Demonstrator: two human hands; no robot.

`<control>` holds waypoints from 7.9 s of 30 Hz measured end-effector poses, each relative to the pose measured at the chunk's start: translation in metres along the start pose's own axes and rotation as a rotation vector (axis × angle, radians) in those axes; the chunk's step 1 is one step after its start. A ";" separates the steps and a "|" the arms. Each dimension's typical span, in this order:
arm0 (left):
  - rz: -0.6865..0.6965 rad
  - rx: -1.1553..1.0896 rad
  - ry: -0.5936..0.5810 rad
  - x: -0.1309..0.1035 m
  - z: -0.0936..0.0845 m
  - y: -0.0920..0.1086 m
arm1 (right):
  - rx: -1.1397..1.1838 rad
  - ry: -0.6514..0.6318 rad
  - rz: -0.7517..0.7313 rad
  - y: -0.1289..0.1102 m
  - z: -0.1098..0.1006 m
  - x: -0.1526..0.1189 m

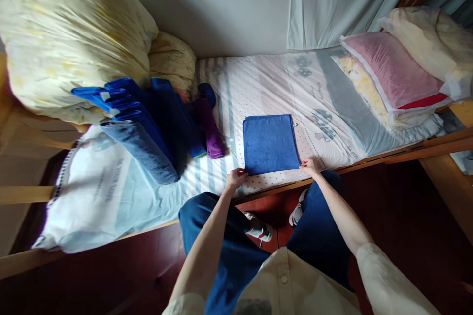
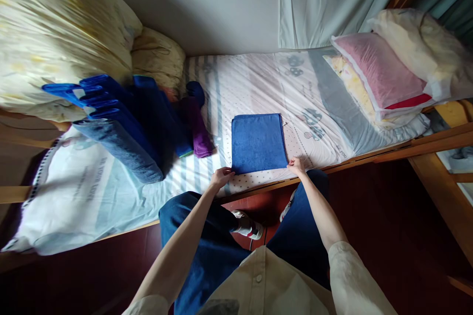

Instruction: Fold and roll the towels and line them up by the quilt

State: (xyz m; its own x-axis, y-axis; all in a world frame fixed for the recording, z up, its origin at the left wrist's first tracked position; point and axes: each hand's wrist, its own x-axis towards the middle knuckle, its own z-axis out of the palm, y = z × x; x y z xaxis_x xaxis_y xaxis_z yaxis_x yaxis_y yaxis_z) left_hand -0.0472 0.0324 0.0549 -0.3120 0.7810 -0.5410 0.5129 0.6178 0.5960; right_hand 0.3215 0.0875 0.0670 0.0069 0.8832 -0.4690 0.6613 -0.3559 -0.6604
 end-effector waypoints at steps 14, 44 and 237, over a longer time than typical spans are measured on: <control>-0.101 -0.173 -0.211 0.000 -0.006 -0.001 | 0.127 -0.231 0.145 -0.016 -0.030 -0.011; 0.066 -0.295 0.343 0.165 -0.022 0.087 | 0.170 0.195 -0.072 -0.094 0.010 0.196; 0.156 -0.126 0.252 -0.028 0.046 -0.042 | 0.019 0.164 -0.271 0.043 0.036 0.000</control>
State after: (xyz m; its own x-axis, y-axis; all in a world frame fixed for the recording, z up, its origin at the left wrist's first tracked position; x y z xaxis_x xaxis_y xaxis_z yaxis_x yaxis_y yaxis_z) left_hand -0.0233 -0.0200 0.0179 -0.4339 0.8554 -0.2830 0.4717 0.4833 0.7375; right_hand 0.3232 0.0615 0.0171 -0.0459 0.9836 -0.1742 0.6413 -0.1047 -0.7601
